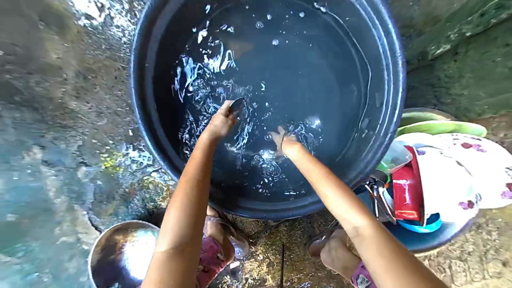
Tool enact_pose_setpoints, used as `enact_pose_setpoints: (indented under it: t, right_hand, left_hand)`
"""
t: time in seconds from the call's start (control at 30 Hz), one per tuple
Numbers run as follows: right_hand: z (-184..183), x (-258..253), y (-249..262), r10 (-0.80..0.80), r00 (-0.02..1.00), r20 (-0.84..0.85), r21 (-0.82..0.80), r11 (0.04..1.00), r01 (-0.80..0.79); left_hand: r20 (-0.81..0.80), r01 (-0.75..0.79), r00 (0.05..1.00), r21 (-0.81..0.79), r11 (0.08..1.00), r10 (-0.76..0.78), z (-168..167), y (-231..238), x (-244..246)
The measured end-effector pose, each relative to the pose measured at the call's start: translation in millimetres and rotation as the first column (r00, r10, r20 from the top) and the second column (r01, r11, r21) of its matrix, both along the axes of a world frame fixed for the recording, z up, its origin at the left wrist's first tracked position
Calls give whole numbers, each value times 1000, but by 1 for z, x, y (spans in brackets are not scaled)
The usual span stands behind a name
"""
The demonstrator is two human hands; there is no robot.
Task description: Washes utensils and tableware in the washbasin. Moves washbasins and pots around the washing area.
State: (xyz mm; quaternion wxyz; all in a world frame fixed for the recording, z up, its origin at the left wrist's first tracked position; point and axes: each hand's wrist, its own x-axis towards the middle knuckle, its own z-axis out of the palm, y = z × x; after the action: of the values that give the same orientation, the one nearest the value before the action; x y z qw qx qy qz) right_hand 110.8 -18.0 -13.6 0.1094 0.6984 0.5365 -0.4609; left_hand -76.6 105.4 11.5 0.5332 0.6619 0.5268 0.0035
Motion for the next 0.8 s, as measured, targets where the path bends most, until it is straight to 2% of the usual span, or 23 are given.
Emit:
enact_pose_setpoints:
  t: [0.1,0.2,0.23,0.33,0.4,0.43,0.5,0.57,0.63,0.7,0.73,0.8]
  right_hand:
    - [-8,-16,-8,-100,995,-23,-57,994,99]
    - [2,-16,-19,-175,980,-96,-49,984,171]
    - [3,-14,-22,-151,984,-92,-62,987,145]
    - [-12,0,-29,-154,981,-121,-64,987,147]
    - [-20,7,-35,-59,996,-74,-19,998,58]
    - [-22,8,-38,12,999,-39,2,1000,-12]
    - [-14,1,-39,78,997,-21,-43,996,-78]
    - [-10,-10,-39,33,998,-52,-64,997,-36]
    - [-18,-16,-42,1,996,-95,-14,1000,-2]
    - [-16,-15,-44,8,994,-109,1,1000,-8]
    - [-13,-12,-43,7,992,-129,-14,1000,-9]
    - [4,-1,-32,1,990,-143,-22,1000,-4]
  left_hand:
    - [-27,-31,999,8,999,31,-19,-12,8]
    - [-180,-129,978,-130,983,104,-26,-30,12]
    - [-249,-101,966,-135,986,65,-22,-35,14]
    - [-367,149,916,-62,987,-161,-4,-46,24]
    - [-414,251,873,-70,965,-257,-3,-45,27]
    - [-395,257,880,-71,964,-264,-8,-41,27]
    - [-256,155,953,-54,986,-163,-12,-36,29]
    - [-57,-21,998,-114,993,15,-7,-35,31]
    - [68,-116,990,-133,984,126,-5,-36,32]
    - [33,-131,990,-89,987,134,-11,-34,28]
    - [-40,-101,994,-42,994,99,-13,-33,26]
    - [-182,65,981,12,998,-62,-10,-32,23]
